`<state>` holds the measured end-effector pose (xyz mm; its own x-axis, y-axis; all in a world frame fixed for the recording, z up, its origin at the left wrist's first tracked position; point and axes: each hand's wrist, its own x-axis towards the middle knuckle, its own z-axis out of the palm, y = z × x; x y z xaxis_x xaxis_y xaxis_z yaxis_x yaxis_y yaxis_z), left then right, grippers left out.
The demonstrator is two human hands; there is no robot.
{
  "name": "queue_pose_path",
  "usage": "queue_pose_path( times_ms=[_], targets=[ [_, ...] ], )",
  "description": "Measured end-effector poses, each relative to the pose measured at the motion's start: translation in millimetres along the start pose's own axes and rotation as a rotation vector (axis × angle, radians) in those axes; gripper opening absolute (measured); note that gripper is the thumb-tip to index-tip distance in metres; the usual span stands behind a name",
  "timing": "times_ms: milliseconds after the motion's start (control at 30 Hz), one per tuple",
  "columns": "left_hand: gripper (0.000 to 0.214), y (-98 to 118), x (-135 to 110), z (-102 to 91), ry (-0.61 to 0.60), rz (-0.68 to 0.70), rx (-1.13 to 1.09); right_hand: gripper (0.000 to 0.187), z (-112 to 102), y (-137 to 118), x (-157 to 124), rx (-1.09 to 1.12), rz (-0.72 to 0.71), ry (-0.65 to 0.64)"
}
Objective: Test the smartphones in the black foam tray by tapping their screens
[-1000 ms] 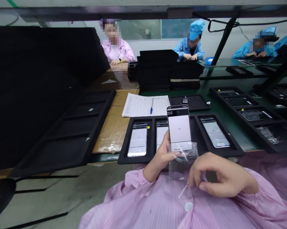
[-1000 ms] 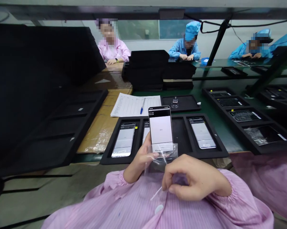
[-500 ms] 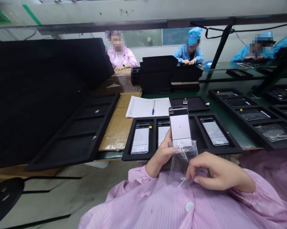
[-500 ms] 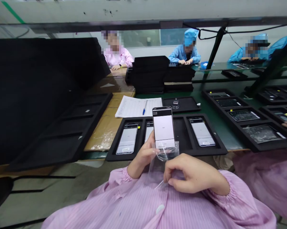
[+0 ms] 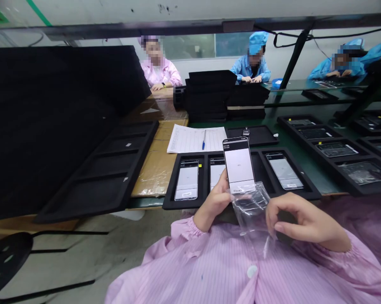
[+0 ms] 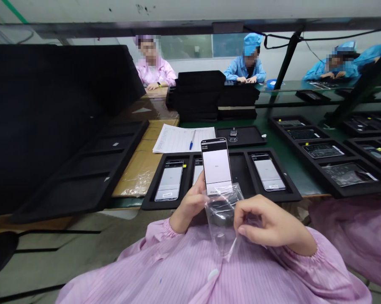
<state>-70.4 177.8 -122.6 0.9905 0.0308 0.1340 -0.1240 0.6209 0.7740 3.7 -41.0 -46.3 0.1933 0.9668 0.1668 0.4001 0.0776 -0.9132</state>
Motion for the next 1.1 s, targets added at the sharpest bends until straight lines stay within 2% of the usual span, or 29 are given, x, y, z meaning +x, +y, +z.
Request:
queue_pose_path(
  times_ms=[167, 300, 533, 667, 833, 967, 1100],
  targets=[
    [0.096, 4.4, -1.3, -3.1, -0.074, -0.027, -0.086, 0.024, -7.0, 6.4, -9.6, 0.040, 0.027, 0.147],
    [0.098, 6.5, -2.1, -3.7, -0.048, -0.041, -0.147, 0.023, -10.2, 13.4, -12.9, 0.084, 0.011, 0.200],
    [0.085, 4.8, 0.9, -2.9, -0.017, -0.003, -0.198, 0.022, -9.3, 14.4, -9.0, 0.085, 0.026, 0.182],
    [0.081, 5.3, 3.9, -3.3, 0.021, -0.051, -0.256, 0.019, -9.1, 15.0, -4.2, -0.018, 0.052, 0.138],
    [0.081, 9.2, 5.6, -2.9, 0.124, -0.089, -0.283, 0.015, -7.1, 18.8, 4.0, -0.129, 0.050, 0.107],
    [0.078, 31.6, 13.3, 9.4, 0.104, -0.064, -0.235, 0.012, -5.5, 15.9, 11.9, -0.157, -0.044, 0.178],
    [0.061, 73.3, 40.8, 36.3, 0.061, 0.023, -0.163, 0.011, -14.2, 9.3, 32.7, -0.194, -0.241, 0.367]
  ],
)
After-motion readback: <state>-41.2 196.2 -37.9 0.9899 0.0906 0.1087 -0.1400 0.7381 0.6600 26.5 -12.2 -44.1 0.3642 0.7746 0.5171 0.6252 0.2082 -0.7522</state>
